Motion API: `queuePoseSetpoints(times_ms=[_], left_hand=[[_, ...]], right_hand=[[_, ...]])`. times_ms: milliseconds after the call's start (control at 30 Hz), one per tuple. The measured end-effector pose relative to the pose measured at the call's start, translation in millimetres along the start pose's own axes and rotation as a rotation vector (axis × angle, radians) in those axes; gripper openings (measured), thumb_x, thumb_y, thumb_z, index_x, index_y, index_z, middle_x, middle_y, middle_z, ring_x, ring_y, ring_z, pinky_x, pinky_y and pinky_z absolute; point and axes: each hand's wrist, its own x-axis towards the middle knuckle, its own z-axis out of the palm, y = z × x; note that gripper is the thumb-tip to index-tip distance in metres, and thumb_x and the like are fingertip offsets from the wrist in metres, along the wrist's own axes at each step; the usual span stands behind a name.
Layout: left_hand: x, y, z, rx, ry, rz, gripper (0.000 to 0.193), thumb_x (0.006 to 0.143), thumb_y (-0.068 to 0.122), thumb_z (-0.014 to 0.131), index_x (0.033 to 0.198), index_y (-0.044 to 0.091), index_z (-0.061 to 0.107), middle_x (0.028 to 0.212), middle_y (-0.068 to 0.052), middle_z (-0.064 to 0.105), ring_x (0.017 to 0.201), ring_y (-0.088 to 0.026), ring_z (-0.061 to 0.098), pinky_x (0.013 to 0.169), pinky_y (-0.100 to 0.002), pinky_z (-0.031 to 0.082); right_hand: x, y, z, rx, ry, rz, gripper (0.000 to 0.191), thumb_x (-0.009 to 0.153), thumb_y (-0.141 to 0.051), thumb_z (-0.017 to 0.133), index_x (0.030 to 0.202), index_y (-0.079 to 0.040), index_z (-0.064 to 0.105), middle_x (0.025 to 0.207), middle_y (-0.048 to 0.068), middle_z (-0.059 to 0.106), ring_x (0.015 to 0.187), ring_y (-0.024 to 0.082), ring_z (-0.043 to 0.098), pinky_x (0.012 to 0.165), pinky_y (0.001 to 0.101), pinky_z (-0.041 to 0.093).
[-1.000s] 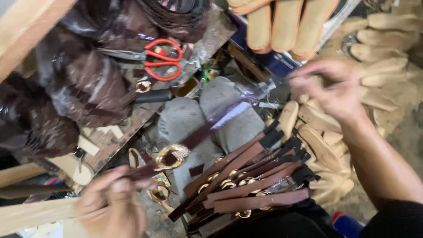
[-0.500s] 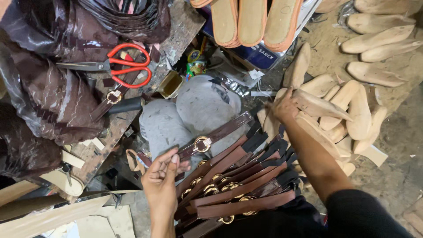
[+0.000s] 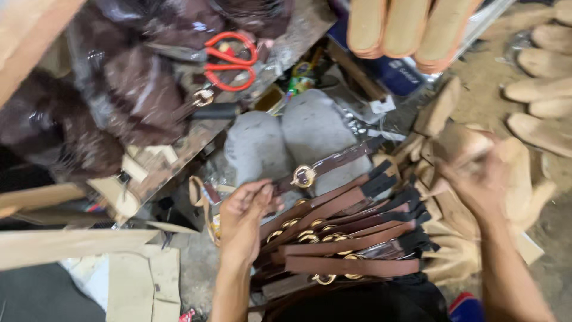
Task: The person sits in a shoe workshop trimming the ends of brown leather straps with red-handled scissors, working across a pile of buckle-fitted straps on their lap. They cut each strap end, set it on the finished pile, and at one point fit a strap around a wooden shoe last before continuing to trim more straps.
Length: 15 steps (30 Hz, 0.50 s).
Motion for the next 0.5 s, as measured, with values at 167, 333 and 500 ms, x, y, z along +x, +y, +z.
queuePoseSetpoints(times_ms=[167,333,500], left_hand=[[-37,46,-4,-0.43,-0.27,0.171,0.017,0.106,0.005,0.065,0.119,-0.006,0.064,0.101,-0.007,0.067,0.089,-0.02,0.069,0.083,-0.039,0.058],[-107,80,-2,-0.599,-0.386,0.3,0.022,0.108,0.013,0.068,0.122,-0.003,0.063,0.115,-0.017,0.071,0.1,-0.027,0.068,0.093,-0.042,0.054],[-137,61,17,-0.688,-0.315,0.116,0.018,0.1,0.02,0.066,0.104,0.003,0.062,0.136,-0.009,0.065,0.125,-0.024,0.059,0.113,-0.05,0.044]], right_hand=[[-32,-113,-76,0.497,-0.041,-0.034,0.073,0.077,-0.02,0.089,0.135,-0.008,0.047,0.136,0.008,0.061,0.127,0.023,0.059,0.119,0.0406,0.045],[-59,-204,-70,0.697,0.035,-0.629,0.059,0.082,-0.019,0.084,0.125,-0.007,0.045,0.139,0.009,0.059,0.138,0.024,0.059,0.141,0.0475,0.031],[-98,-220,-23,1.703,-0.45,0.386,0.09,0.068,0.005,0.073,0.152,0.002,0.042,0.145,0.023,0.058,0.139,0.033,0.056,0.121,0.0529,0.028]])
